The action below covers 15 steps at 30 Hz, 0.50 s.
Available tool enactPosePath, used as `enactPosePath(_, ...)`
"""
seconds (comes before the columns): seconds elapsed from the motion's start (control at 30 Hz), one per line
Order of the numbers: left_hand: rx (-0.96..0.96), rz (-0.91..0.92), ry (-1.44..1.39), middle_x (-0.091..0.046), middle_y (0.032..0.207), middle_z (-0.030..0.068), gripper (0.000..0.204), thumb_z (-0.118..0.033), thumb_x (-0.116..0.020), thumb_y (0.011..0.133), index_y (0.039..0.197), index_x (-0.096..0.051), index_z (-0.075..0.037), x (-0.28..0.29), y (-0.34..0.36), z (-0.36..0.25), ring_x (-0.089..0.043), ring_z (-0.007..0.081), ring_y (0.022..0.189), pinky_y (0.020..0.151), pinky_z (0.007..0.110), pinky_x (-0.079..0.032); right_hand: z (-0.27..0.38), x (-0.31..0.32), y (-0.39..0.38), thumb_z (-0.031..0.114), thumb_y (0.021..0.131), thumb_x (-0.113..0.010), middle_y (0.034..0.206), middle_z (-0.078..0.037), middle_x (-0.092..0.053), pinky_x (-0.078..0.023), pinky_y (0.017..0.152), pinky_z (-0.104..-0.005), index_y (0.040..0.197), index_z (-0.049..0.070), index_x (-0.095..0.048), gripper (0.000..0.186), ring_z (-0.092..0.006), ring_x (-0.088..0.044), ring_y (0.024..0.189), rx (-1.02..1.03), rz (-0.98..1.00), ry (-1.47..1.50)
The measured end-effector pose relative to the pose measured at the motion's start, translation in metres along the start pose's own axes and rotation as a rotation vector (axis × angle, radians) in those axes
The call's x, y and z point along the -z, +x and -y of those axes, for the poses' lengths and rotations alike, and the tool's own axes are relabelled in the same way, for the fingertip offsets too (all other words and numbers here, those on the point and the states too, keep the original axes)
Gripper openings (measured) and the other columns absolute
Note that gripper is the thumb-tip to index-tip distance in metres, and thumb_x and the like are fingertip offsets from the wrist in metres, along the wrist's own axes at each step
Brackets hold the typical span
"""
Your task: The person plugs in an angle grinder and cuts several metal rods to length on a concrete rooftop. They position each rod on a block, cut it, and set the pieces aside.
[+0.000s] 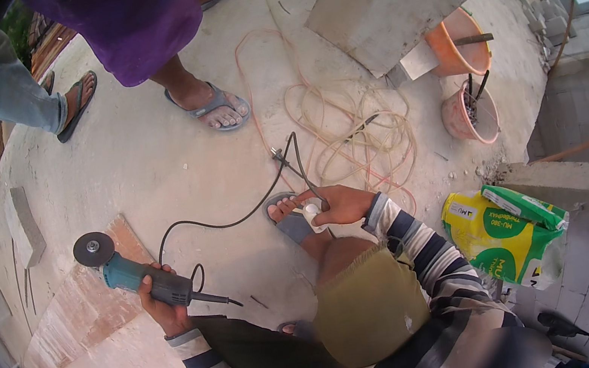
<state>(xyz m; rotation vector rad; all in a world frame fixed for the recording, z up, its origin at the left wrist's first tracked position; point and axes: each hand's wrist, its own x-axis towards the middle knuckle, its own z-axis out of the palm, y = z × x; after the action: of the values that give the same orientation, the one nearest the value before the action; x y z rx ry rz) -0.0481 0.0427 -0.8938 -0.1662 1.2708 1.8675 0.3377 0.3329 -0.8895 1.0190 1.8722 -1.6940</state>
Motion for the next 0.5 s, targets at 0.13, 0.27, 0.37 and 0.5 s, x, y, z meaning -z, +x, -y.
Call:
enactPosePath(0.13, 0.071, 0.057, 0.149, -0.070, 0.113, 0.0143, 0.044, -0.023, -0.071, 0.093, 0.129, -0.062, 0.001, 0.011, 0.009, 0.021, -0.072, 0.0317, 0.110, 0.098, 0.041, -0.060, 0.012, -0.046, 0.034, 0.041, 0.090, -0.077, 0.118, -0.020, -0.077, -0.053, 0.105, -0.0447, 0.147, 0.010, -0.062, 0.067, -0.0381, -0.072, 0.115, 0.127, 0.073, -0.088)
enactPosePath(0.27, 0.146, 0.016, 0.292, -0.075, 0.117, 0.0177, 0.045, -0.020, -0.072, 0.092, 0.128, -0.062, 0.004, 0.014, 0.026, 0.026, -0.073, 0.0326, 0.117, 0.103, 0.042, -0.059, 0.024, -0.099, 0.077, 0.040, 0.087, -0.077, 0.115, -0.025, -0.077, -0.054, 0.100, -0.0480, 0.134, 0.007, -0.064, 0.059, -0.0421, -0.072, 0.114, 0.192, 0.527, -0.511)
enactPosePath(0.37, 0.218, -0.068, 0.374, -0.074, 0.115, 0.0151, 0.048, -0.019, -0.075, 0.089, 0.130, -0.060, 0.003, 0.032, 0.036, 0.027, -0.071, 0.0252, 0.094, 0.085, 0.044, -0.065, 0.017, -0.129, 0.093, 0.038, 0.087, -0.077, 0.108, -0.024, -0.076, -0.055, 0.096, -0.0502, 0.129, 0.008, -0.062, 0.054, -0.0437, -0.073, 0.106, 0.268, 0.420, -0.500)
enactPosePath(0.5, 0.253, -0.156, 0.285, -0.070, 0.105, 0.0109, 0.042, -0.021, -0.076, 0.090, 0.124, -0.063, 0.001, 0.064, 0.036, 0.027, -0.070, 0.0239, 0.087, 0.079, 0.042, -0.063, 0.015, -0.128, 0.098, 0.034, 0.085, -0.077, 0.101, -0.023, -0.075, -0.055, 0.091, -0.0513, 0.126, 0.008, -0.060, 0.051, -0.0454, -0.072, 0.100, 0.267, 0.300, -0.381)
